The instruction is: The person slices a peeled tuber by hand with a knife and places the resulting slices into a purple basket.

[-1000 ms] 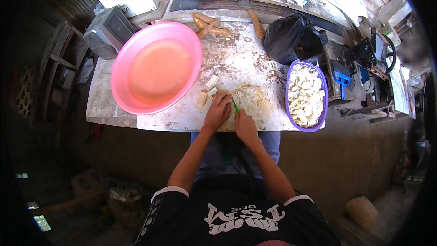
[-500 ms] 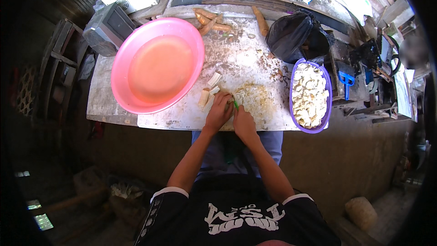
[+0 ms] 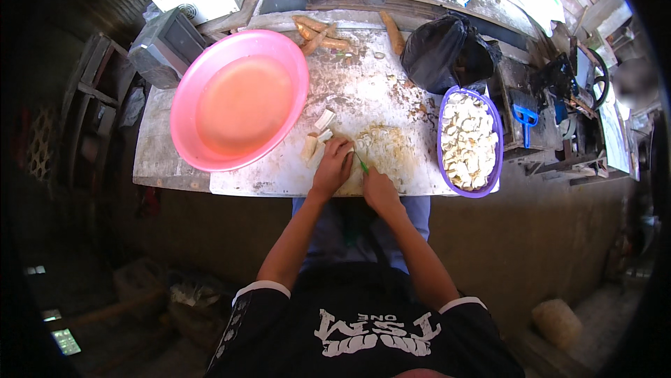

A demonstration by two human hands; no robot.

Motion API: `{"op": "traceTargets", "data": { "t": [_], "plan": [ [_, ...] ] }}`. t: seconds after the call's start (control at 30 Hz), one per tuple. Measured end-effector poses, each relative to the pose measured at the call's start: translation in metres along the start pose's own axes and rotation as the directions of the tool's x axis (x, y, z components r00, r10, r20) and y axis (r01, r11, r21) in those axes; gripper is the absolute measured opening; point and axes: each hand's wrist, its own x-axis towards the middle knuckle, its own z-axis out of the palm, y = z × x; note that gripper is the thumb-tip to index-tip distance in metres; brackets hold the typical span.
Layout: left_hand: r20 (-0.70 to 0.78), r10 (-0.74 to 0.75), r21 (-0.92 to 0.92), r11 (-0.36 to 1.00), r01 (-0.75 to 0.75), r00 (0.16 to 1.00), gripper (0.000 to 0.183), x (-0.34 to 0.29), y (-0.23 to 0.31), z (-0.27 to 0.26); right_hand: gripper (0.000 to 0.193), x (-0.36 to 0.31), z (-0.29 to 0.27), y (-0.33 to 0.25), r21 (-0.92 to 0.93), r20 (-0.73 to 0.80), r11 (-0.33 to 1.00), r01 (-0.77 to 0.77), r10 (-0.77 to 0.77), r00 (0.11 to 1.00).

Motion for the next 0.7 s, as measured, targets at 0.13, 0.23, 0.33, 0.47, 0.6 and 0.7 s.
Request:
{"op": "traceTargets", "data": {
  "t": [0.13, 0.23, 0.33, 0.47, 0.6, 0.7],
  "plan": [
    [0.034, -0.025, -0.011, 1.000, 0.026, 0.999, 0.026, 0.005, 0.002, 0.000, 0.026, -0.004, 0.006, 0.015, 0.126, -0.075, 0.992, 0.023, -0.014, 0.997],
    [0.054, -0.057, -0.042, 0.997, 0.059, 0.997, 0.028, 0.003, 0.003, -0.002, 0.026, -0.002, 0.013, 0.009, 0.155, -0.167, 0.988, 0.025, 0.002, 0.986],
    [0.034, -0.045, -0.044, 0.998, 0.047, 0.998, 0.030, 0.002, 0.000, 0.001, 0.025, 0.000, 0.012, -0.002, 0.136, -0.149, 0.990, 0.035, -0.015, 0.989],
    [0.010, -0.062, -0.033, 0.998, 0.062, 0.998, 0.031, 0.002, 0.002, 0.002, 0.026, 0.003, 0.014, -0.003, 0.135, -0.137, 0.991, 0.012, 0.007, 0.991],
    [0.017, -0.093, -0.068, 0.993, 0.094, 0.996, 0.029, 0.000, 0.005, 0.002, 0.025, 0.001, 0.010, -0.007, 0.114, -0.154, 0.993, -0.012, 0.030, 0.988],
    [0.005, -0.089, -0.081, 0.993, 0.089, 0.996, 0.028, 0.001, 0.006, 0.002, 0.025, 0.001, 0.011, -0.006, 0.136, -0.159, 0.991, -0.016, 0.037, 0.987]
  ]
}}
